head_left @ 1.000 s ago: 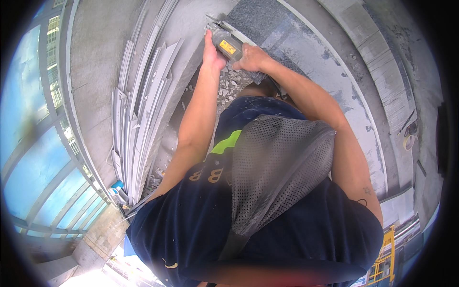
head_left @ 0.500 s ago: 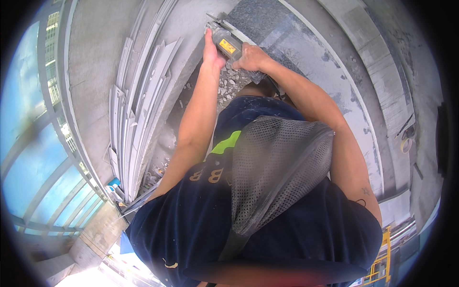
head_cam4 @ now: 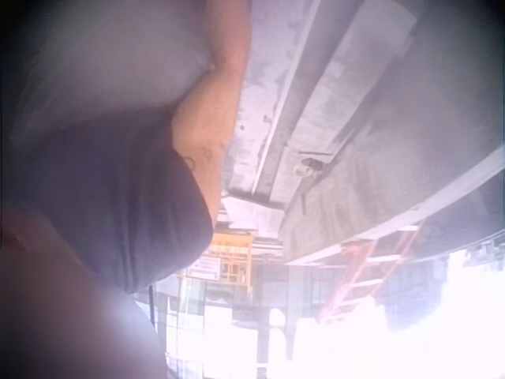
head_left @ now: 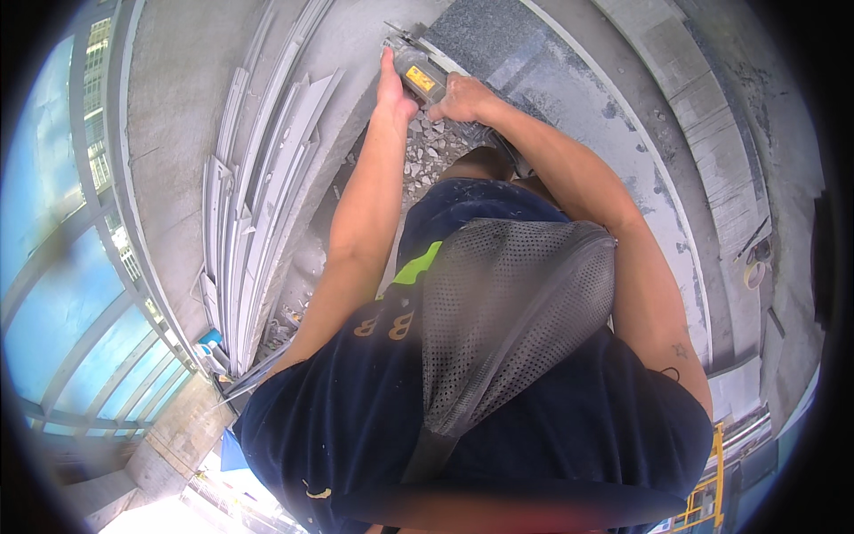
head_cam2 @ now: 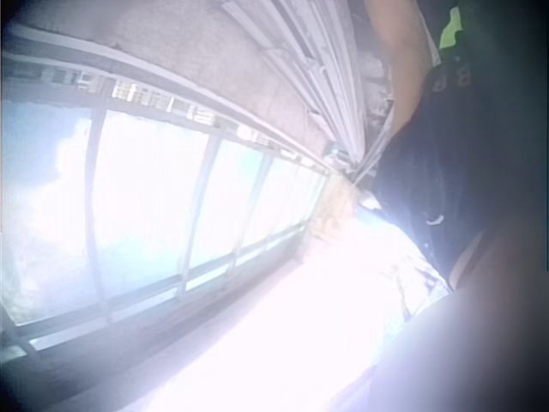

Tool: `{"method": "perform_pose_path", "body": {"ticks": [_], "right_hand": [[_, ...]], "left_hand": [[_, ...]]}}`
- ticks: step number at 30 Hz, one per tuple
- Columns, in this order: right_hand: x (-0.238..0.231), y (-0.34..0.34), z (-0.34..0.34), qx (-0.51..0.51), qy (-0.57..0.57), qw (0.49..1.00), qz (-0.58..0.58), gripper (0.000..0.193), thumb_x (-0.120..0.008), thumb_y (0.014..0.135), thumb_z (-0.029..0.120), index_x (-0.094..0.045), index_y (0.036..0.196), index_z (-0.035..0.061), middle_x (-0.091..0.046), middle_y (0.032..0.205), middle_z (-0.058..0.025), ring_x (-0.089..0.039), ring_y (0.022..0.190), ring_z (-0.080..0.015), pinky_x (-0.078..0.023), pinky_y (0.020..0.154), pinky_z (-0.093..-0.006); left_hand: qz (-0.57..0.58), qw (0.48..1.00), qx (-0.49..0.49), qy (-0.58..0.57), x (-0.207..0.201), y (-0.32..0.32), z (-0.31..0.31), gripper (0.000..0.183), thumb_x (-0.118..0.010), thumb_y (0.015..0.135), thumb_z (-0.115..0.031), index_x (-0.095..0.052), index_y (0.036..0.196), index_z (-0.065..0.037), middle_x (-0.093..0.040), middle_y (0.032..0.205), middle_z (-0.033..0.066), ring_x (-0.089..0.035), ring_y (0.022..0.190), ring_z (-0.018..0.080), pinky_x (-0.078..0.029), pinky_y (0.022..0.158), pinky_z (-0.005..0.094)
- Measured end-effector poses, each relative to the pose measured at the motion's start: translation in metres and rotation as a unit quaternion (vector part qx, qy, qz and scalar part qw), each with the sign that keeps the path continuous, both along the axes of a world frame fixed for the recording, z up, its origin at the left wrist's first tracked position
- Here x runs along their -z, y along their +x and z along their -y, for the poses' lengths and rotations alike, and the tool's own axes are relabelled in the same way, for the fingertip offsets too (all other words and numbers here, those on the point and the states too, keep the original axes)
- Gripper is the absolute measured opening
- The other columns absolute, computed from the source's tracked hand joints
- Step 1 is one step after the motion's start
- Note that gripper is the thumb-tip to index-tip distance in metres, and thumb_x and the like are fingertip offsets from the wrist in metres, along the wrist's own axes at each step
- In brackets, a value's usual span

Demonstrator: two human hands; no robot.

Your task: The person measures a long metal profile with a tape measure, marks it with a pencil, and then uses an angle grinder to cut the profile. The cut piece is separated and set aside.

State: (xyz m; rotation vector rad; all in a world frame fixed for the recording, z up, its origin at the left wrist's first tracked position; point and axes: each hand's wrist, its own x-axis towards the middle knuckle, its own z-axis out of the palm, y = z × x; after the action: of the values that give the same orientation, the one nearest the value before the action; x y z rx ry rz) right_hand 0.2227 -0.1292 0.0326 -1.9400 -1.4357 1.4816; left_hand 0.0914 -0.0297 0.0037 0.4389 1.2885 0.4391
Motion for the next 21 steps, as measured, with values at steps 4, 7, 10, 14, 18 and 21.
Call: {"method": "perform_pose_path", "body": {"ticks": [4,7,10,14,18,21], "right_hand": [[-0.003,0.001,0.006,0.009,0.001,1.0,-0.013,0.086,-0.077,0.061,0.044,-0.052,0.119,-0.0147,-0.061,0.115,-0.0309,-0.061,0.109,-0.0385,-0.049,0.092,-0.0396],[-0.005,0.0,0.014,0.016,0.003,1.0,-0.008,0.085,-0.076,0.062,0.044,-0.051,0.119,-0.0149,-0.061,0.115,-0.0314,-0.061,0.109,-0.0389,-0.049,0.092,-0.0394],[-0.006,0.001,0.021,0.017,0.028,0.999,-0.01,0.086,-0.075,0.062,0.044,-0.049,0.117,-0.0166,-0.061,0.11,-0.0352,-0.061,0.108,-0.0412,-0.049,0.093,-0.0409],[-0.006,0.0,0.027,0.017,0.021,1.0,0.0,0.086,-0.075,0.063,0.043,-0.05,0.119,-0.0162,-0.061,0.113,-0.0334,-0.061,0.108,-0.0401,-0.049,0.093,-0.04],[-0.007,0.001,0.033,0.025,0.028,0.999,0.001,0.086,-0.076,0.062,0.044,-0.049,0.117,-0.0174,-0.061,0.109,-0.035,-0.062,0.105,-0.0417,-0.049,0.092,-0.0406],[-0.01,0.001,0.037,0.026,0.022,0.999,-0.001,0.086,-0.076,0.061,0.043,-0.05,0.116,-0.0173,-0.062,0.108,-0.035,-0.062,0.105,-0.0417,-0.05,0.091,-0.0408]], "left_hand": [[0.022,1.0,0.007,0.0,-0.005,-0.001,0.005,0.076,-0.034,0.092,-0.07,-0.048,0.136,-0.01,-0.05,0.138,0.0146,-0.045,0.128,0.0336,-0.026,0.108,0.0599],[0.043,0.999,0.003,-0.002,-0.008,-0.001,0.011,0.074,-0.034,0.093,-0.068,-0.047,0.136,-0.008,-0.051,0.137,0.0152,-0.046,0.127,0.0334,-0.029,0.108,0.057],[0.056,0.998,-0.002,0.003,-0.013,0.0,0.017,0.073,-0.035,0.094,-0.066,-0.047,0.136,-0.008,-0.051,0.136,0.0156,-0.047,0.126,0.0329,-0.032,0.108,0.0535],[0.036,0.999,0.001,0.006,-0.022,0.003,0.025,0.072,-0.036,0.093,-0.066,-0.048,0.134,-0.008,-0.052,0.134,0.0149,-0.049,0.124,0.0316,-0.034,0.107,0.0518],[0.026,1.0,-0.004,0.009,-0.026,0.006,0.032,0.071,-0.038,0.093,-0.066,-0.049,0.132,-0.009,-0.054,0.132,0.014,-0.05,0.123,0.0306,-0.034,0.107,0.0512],[0.028,1.0,-0.01,0.009,-0.023,0.004,0.034,0.071,-0.039,0.092,-0.067,-0.05,0.132,-0.009,-0.054,0.13,0.0135,-0.05,0.122,0.0302,-0.035,0.107,0.0503]]}}
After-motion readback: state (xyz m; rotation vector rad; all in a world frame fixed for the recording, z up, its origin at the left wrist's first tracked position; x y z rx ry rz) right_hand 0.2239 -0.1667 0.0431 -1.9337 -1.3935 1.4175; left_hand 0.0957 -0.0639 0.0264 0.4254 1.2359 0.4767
